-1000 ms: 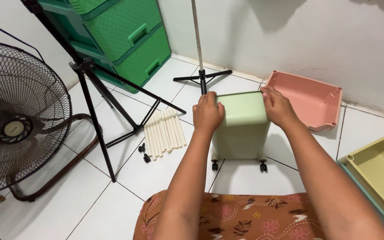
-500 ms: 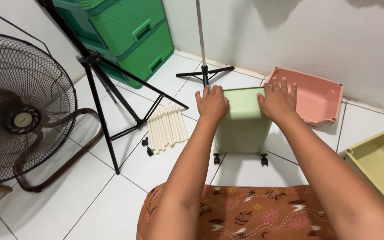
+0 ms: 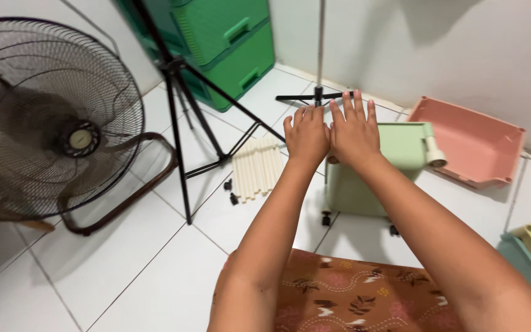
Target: The person assembles a two-tier plastic storage unit by attaching wheels and inserting vertical support rods into a green base tray, then placing a yellow top tray onto the rods.
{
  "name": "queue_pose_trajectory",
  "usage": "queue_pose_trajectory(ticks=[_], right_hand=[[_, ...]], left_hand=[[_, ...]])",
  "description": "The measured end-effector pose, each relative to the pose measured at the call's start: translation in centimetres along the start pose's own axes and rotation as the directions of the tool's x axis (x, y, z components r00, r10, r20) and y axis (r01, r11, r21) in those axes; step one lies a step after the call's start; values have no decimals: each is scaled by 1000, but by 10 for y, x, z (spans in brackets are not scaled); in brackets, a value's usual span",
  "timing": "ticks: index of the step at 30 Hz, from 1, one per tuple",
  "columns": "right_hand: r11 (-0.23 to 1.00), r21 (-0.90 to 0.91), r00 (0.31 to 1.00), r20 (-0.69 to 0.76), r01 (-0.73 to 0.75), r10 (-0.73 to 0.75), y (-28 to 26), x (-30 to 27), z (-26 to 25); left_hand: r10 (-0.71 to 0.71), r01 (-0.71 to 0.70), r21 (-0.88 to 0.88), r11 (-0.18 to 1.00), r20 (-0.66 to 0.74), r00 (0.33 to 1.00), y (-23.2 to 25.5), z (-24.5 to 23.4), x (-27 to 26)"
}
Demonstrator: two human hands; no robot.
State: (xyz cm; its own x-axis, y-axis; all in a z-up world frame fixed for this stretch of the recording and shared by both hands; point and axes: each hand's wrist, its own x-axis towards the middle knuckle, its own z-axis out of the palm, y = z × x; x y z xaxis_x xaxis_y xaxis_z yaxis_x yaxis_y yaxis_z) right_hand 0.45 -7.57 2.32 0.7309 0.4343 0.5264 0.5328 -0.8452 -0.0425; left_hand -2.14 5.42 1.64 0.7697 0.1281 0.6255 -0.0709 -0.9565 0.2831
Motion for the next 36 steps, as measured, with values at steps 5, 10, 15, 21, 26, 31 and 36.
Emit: queue_pose_trajectory(ticks=[5, 10, 15, 21, 26, 31, 36], right_hand=[[990, 87, 993, -45, 108, -105, -55, 17, 20], [977, 127, 985, -15, 170, -169, -114, 22, 61], [971, 133, 966, 143, 198, -217, -161, 12, 105], [968, 124, 924, 292, 219, -247, -193, 2, 149], [962, 170, 897, 353, 216, -264, -204, -3, 175], [968, 164, 858, 452, 189, -244, -199, -7, 187], [972, 149, 849, 474, 184, -233, -192, -9, 193]], left_hand=[[-46, 49, 39, 998, -64, 997, -57, -24, -8], [-142, 145, 27, 989, -84, 986, -124, -29, -37], [-280, 279, 57, 959, 19, 960, -197, -4, -82], [-505, 474, 178, 863, 235, 831, -272, 55, -133], [-606, 550, 256, 795, 375, 701, -309, 99, -155], [-618, 572, 248, 782, 426, 660, -320, 125, -176], [-597, 563, 215, 798, 416, 686, -323, 138, -187]])
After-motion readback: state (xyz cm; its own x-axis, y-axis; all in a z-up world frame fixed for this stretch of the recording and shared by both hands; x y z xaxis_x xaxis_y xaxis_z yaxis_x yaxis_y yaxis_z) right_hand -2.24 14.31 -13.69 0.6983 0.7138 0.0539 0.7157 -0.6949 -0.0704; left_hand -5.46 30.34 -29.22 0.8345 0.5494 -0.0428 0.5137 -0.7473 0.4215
